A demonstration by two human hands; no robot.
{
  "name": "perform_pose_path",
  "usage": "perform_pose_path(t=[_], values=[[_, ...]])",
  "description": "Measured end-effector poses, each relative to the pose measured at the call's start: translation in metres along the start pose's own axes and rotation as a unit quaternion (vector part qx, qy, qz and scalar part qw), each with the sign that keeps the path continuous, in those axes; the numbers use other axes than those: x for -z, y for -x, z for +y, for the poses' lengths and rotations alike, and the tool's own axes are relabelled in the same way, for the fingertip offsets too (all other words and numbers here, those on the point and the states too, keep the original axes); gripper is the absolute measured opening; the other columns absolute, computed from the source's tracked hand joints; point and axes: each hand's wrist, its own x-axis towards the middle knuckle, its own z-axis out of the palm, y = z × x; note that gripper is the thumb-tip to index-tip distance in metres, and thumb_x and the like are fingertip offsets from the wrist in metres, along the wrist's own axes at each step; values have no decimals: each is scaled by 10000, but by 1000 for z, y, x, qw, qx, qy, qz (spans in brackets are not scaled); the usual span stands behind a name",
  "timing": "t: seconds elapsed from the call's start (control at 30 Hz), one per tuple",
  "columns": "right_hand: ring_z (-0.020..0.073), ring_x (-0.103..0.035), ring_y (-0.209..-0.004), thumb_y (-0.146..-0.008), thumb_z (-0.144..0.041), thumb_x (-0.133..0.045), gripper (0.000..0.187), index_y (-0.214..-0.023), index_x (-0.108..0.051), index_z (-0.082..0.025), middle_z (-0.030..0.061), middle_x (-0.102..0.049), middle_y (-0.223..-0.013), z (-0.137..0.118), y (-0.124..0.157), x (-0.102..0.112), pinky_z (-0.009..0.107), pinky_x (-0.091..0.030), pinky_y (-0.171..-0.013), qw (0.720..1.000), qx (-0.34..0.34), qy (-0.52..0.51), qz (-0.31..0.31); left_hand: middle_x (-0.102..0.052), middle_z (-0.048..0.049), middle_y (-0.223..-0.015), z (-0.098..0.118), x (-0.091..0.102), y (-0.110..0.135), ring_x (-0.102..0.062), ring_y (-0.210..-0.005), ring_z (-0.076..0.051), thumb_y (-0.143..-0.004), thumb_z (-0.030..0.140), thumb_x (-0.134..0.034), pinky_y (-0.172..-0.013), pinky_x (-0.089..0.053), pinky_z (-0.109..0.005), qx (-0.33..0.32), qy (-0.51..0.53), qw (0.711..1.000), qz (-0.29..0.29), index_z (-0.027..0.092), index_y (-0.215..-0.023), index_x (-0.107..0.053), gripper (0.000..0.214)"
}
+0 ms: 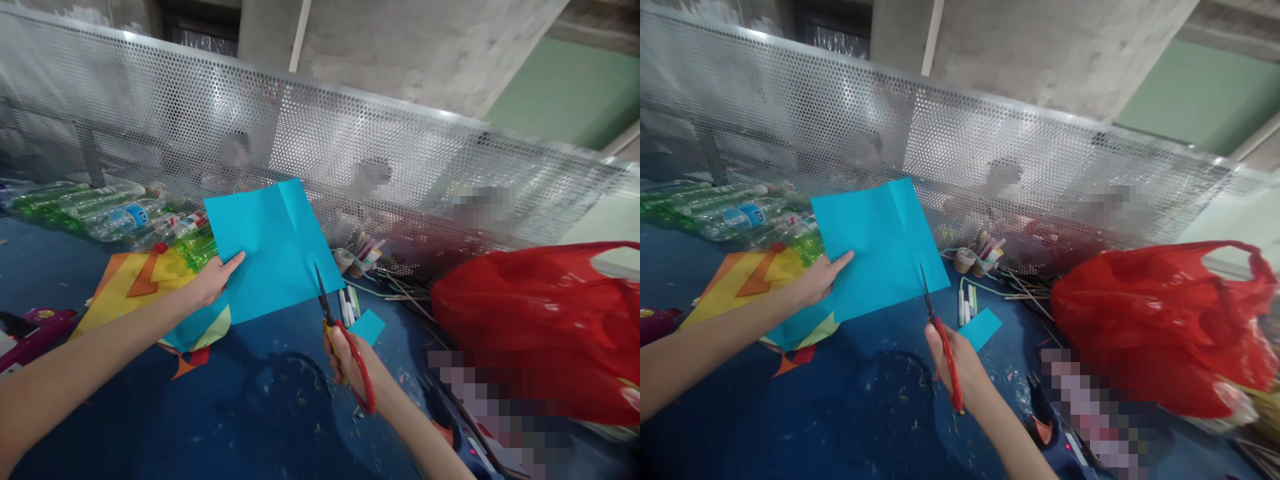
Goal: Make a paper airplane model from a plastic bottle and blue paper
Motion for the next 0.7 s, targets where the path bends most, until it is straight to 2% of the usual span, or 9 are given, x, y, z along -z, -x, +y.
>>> perform_pose_path(t=[0.37, 0.7], values=[[103, -433, -345, -811, -699, -306, 515, -624, -367, -223, -50, -388, -479, 1, -1, 0, 237, -372, -368, 999, 18, 44, 14, -531, -63, -1305, 5, -3, 5, -495, -1188, -316, -813, 401, -605, -889, -517, -433, -4, 13, 1000, 0, 268, -1261, -514, 476], [94, -399, -305, -774, -742, -301, 535, -639, -353, -227, -70, -347, -449, 0, 0, -4, 227, -356, -324, 999, -14, 28, 29, -506, -77, -1332, 1, 1, 1, -528, -1157, -285, -825, 434, -582, -875, -523, -406, -6, -2, 1000, -19, 241, -1271, -486, 496]])
